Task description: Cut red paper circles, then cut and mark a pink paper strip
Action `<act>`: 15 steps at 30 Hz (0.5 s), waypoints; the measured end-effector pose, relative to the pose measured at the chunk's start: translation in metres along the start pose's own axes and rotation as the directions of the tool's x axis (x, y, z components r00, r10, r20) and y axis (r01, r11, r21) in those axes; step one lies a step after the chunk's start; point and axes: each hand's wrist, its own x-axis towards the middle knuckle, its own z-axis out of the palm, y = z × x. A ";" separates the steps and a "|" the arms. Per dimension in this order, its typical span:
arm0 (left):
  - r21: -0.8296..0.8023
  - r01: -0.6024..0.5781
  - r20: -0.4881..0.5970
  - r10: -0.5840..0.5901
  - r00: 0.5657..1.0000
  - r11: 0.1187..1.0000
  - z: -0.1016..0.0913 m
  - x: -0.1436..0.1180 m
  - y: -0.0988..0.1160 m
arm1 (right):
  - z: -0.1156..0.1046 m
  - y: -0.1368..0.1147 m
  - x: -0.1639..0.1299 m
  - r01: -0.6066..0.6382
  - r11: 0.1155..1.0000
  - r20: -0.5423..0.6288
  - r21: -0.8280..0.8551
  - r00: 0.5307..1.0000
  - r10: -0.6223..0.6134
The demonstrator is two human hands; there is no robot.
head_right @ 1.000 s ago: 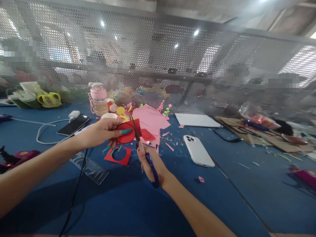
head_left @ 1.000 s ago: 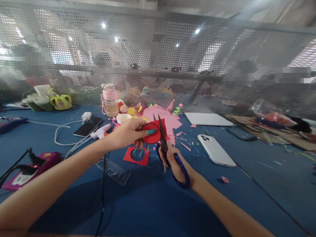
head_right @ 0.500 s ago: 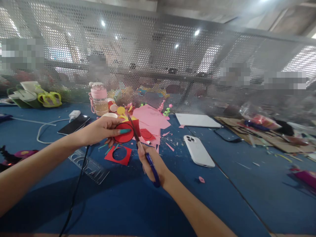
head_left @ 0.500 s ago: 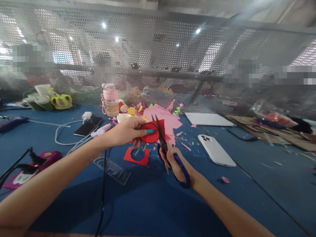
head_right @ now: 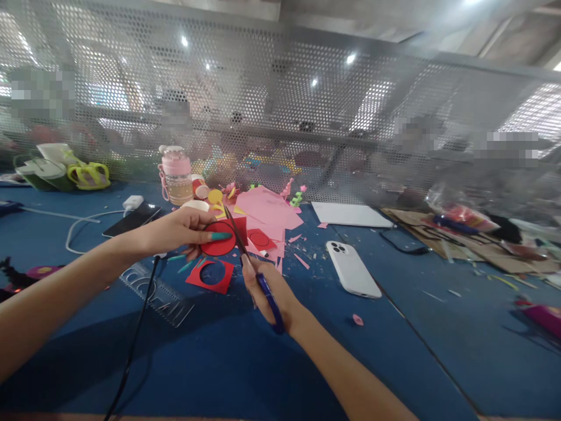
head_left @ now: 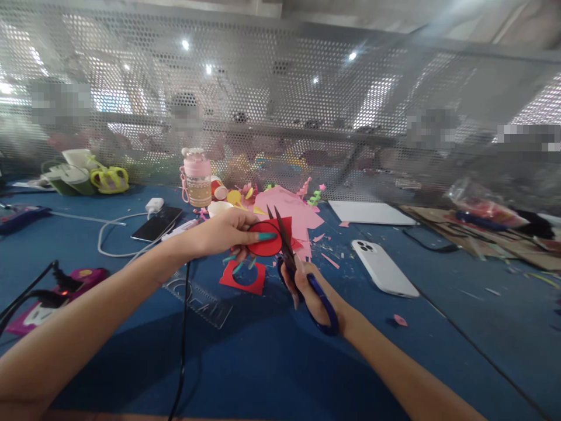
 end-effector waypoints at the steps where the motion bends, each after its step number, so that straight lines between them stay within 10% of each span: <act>1: -0.011 -0.003 0.022 0.003 1.000 1.000 -0.001 0.000 -0.001 | 0.000 -0.001 0.000 0.022 1.000 0.002 -0.020 1.000 -0.021; 15: -0.044 -0.017 0.082 0.021 0.996 0.999 -0.002 -0.001 0.000 | 0.002 -0.008 -0.002 -0.022 1.000 -0.027 0.000 0.999 0.022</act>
